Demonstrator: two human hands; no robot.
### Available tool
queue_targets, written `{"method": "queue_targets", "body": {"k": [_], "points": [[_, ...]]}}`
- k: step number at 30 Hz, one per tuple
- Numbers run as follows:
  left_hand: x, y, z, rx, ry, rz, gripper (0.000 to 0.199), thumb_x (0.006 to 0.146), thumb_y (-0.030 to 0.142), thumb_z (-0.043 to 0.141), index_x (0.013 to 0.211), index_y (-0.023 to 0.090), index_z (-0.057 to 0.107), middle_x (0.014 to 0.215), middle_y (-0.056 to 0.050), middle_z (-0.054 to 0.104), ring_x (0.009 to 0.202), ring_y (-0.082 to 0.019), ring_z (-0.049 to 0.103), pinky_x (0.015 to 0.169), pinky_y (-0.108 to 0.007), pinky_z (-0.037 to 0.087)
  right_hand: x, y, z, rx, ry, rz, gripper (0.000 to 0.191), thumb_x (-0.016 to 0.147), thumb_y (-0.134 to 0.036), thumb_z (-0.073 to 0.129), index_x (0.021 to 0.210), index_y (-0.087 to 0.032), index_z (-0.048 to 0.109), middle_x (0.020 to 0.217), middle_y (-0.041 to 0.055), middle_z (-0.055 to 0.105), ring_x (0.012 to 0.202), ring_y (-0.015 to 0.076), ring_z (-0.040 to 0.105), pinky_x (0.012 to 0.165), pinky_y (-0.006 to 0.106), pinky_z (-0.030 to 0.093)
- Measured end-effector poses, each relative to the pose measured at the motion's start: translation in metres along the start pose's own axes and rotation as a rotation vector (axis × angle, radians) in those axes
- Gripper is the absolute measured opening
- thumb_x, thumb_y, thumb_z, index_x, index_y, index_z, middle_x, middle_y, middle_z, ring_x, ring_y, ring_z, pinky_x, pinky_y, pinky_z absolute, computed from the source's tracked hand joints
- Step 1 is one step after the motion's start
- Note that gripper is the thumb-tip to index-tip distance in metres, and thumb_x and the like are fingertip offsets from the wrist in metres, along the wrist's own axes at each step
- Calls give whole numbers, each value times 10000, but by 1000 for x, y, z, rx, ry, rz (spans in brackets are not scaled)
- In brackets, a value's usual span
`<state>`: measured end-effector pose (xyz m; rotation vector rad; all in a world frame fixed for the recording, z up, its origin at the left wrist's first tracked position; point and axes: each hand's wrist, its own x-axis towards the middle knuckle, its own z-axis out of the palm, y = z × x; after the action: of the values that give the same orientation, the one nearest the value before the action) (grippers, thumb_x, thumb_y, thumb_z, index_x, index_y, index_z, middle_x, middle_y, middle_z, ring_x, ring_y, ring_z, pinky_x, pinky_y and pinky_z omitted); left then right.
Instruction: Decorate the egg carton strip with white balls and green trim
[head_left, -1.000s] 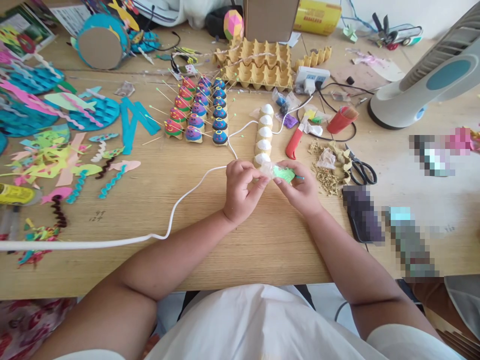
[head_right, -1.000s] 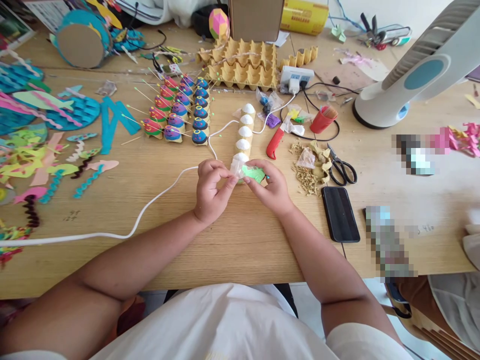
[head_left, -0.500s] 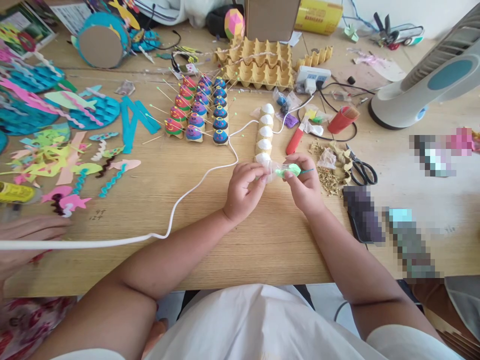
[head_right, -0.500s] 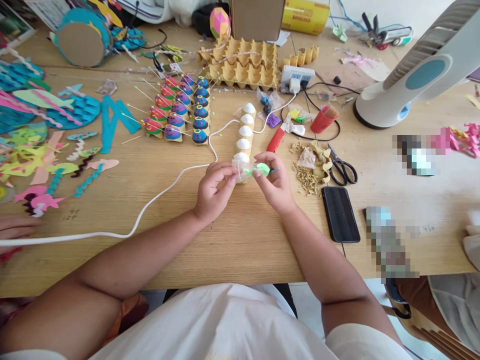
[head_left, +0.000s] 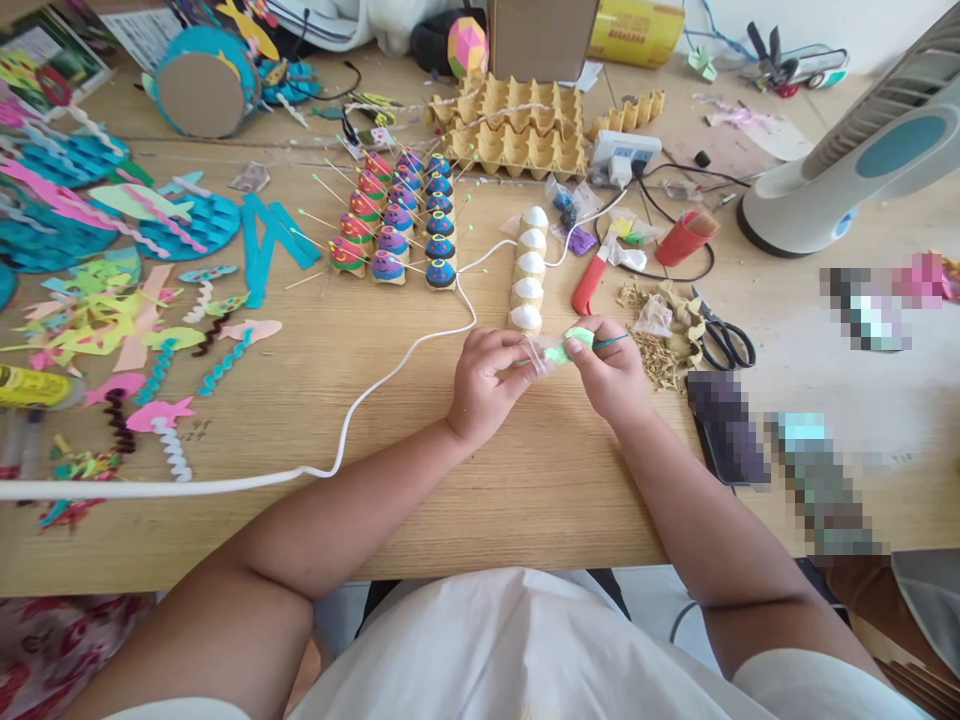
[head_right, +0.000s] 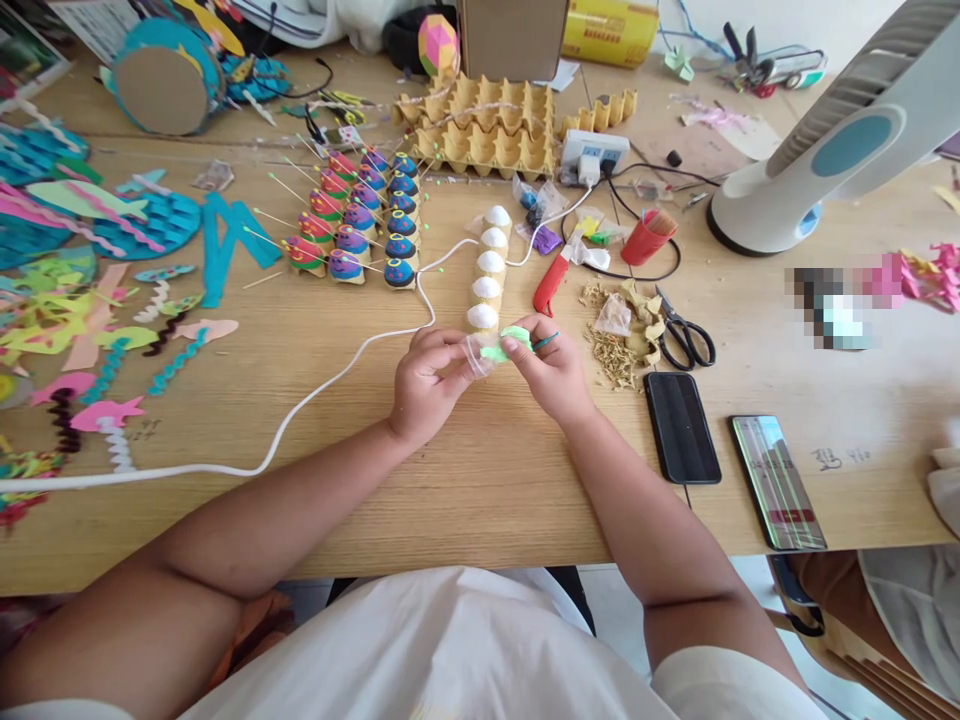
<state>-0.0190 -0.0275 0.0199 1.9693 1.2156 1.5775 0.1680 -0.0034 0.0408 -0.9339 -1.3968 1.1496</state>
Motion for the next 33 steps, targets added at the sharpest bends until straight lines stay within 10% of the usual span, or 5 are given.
{"method": "queue_targets", "body": {"k": [16, 25, 33], "points": [[1, 0, 3, -37, -70, 72, 196, 952, 385, 756, 1107, 275, 804, 1163, -52, 783, 1169, -206, 661, 1093, -440, 504, -4, -7, 5, -342, 52, -166, 564, 953, -678, 620, 651, -212, 518, 594, -37, 480, 574, 105, 434, 566, 272, 374], [0, -1, 2, -29, 15, -67, 248, 942, 480, 748, 1071, 284, 826, 1057, -47, 763, 1102, -210, 679, 1060, -420, 524, -2, -7, 3, 18, -164, -5, 476, 835, -538, 845, 1189, -292, 643, 847, -24, 652, 651, 108, 578, 588, 257, 509], [1, 5, -1, -128, -53, -129, 266, 971, 477, 713, 1117, 285, 826, 1144, -67, 755, 1155, -218, 671, 1095, -425, 509, 0, -3, 1, 79, -115, 3, 450, 811, -559, 861, 830, -252, 533, 645, -63, 645, 577, 111, 608, 559, 255, 509]]}}
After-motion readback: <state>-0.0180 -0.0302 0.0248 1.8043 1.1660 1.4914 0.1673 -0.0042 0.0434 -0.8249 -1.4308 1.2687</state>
